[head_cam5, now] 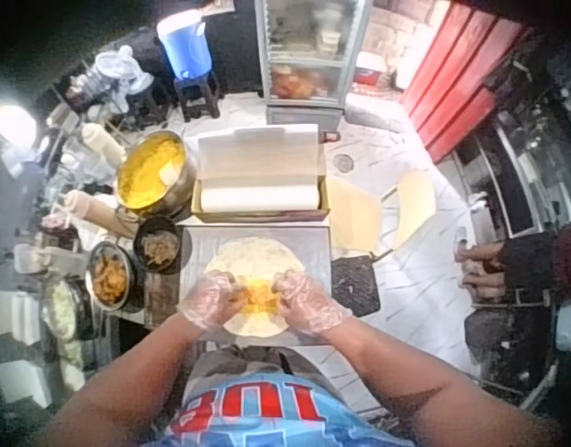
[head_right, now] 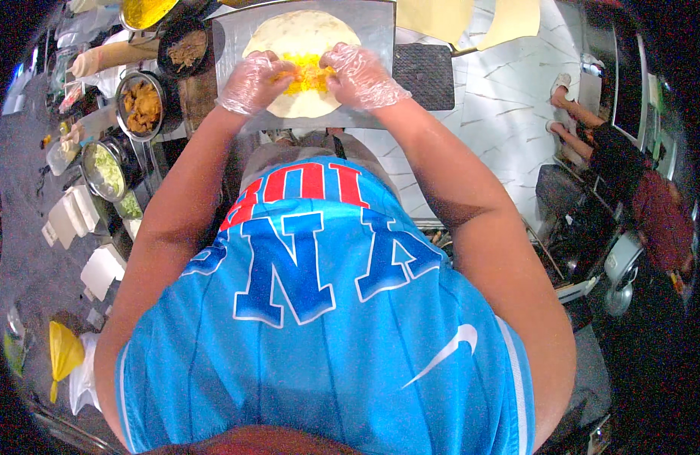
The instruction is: The person uses tongs to flip food in a pan and then assembles a wrap by placing cooked egg, cabbage, and meat onto a tortilla. They apply sauce from a squeeze bottle and fold the wrap by hand.
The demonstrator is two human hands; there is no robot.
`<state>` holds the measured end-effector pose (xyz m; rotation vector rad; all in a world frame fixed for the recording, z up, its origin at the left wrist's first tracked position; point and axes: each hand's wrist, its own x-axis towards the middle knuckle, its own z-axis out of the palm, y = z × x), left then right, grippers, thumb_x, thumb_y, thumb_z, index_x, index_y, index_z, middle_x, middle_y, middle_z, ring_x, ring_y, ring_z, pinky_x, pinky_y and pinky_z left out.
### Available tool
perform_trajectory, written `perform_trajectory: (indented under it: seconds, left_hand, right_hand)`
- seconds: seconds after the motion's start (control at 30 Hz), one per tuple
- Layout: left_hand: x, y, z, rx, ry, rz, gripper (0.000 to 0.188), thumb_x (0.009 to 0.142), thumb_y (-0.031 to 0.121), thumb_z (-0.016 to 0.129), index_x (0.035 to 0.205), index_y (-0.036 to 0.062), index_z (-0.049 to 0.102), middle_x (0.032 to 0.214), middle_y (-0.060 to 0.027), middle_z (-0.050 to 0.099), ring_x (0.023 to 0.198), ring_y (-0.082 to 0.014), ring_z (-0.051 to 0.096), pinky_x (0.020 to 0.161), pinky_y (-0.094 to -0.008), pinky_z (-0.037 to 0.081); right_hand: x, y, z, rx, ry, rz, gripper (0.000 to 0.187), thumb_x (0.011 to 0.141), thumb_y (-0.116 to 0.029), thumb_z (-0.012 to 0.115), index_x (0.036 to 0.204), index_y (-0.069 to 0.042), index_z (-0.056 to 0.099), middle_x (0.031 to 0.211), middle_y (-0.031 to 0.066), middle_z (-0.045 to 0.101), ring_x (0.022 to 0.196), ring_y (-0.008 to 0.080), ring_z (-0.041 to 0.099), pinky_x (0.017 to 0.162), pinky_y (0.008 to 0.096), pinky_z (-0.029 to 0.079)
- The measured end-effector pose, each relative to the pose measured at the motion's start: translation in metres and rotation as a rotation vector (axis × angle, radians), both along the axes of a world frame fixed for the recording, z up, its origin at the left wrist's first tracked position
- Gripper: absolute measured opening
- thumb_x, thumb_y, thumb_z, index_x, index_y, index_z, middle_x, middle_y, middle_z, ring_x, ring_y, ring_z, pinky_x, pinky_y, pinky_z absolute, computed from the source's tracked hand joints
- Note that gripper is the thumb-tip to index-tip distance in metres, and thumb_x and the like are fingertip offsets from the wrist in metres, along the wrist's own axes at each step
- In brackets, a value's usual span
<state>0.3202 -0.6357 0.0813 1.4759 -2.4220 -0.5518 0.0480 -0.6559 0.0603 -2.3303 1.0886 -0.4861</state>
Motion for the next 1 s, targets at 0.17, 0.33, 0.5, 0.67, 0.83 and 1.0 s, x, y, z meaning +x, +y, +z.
perform_trajectory:
  seconds: [0.17,0.33,0.5,0.67,0.83,1.0]
  left_hand:
    - [-0.003,-0.007,-0.009,0.059,0.044,-0.155,0.019,0.093,0.024,0.077,0.106,0.0107,0.082,0.098,-0.0147,0.073,0.097,-0.0372,0.071,0.087,-0.049,0.058]
    - [0.011,-0.013,-0.008,-0.009,0.061,-0.088,0.018,0.093,0.023,0.077,0.102,0.0074,0.081,0.097,-0.0158,0.075,0.095,-0.0379,0.072,0.087,-0.0491,0.058]
    - [0.023,-0.007,-0.005,0.005,0.058,-0.022,0.017,0.092,0.021,0.078,0.101,0.0071,0.081,0.094,-0.0166,0.076,0.094,-0.0377,0.073,0.086,-0.0484,0.058]
    - [0.017,-0.003,0.001,0.04,0.087,0.0,0.02,0.093,0.015,0.075,0.11,0.0063,0.081,0.102,-0.0181,0.077,0.096,-0.0346,0.074,0.089,-0.0452,0.06]
    - [0.007,0.001,0.022,0.491,0.427,0.303,0.046,0.096,0.013,0.075,0.141,0.0086,0.069,0.128,-0.0135,0.075,0.112,-0.026,0.074,0.101,-0.0385,0.059]
    - [0.013,0.018,0.03,0.873,1.065,0.549,0.074,0.092,0.018,0.085,0.154,-0.005,0.052,0.144,-0.0177,0.068,0.136,-0.027,0.064,0.115,-0.0385,0.054]
  right_hand:
    - [0.006,0.004,0.003,0.002,-0.05,0.044,0.027,0.089,-0.021,0.076,0.114,-0.011,0.076,0.105,0.0133,0.073,0.101,0.037,0.072,0.092,0.0511,0.058]
    - [0.005,0.002,0.001,-0.011,0.006,0.01,0.025,0.089,-0.02,0.075,0.112,-0.01,0.077,0.104,0.0135,0.074,0.101,0.036,0.073,0.092,0.0506,0.058]
    - [-0.003,0.003,-0.004,0.036,-0.013,-0.024,0.021,0.089,-0.017,0.074,0.109,-0.01,0.077,0.103,0.0138,0.074,0.101,0.0361,0.074,0.091,0.0512,0.058]
    - [0.006,0.002,-0.001,0.013,-0.111,0.007,0.023,0.089,-0.011,0.075,0.112,-0.01,0.076,0.104,0.0144,0.075,0.1,0.039,0.073,0.089,0.05,0.058]
    - [0.0,-0.002,0.012,0.069,-0.124,-0.04,0.021,0.094,-0.012,0.071,0.114,-0.009,0.075,0.106,0.0158,0.074,0.099,0.0372,0.073,0.088,0.0464,0.059]
    - [0.015,-0.005,0.041,0.347,-0.104,-0.072,0.022,0.1,-0.019,0.067,0.116,-0.005,0.073,0.111,0.018,0.073,0.104,0.0358,0.072,0.091,0.0447,0.058]
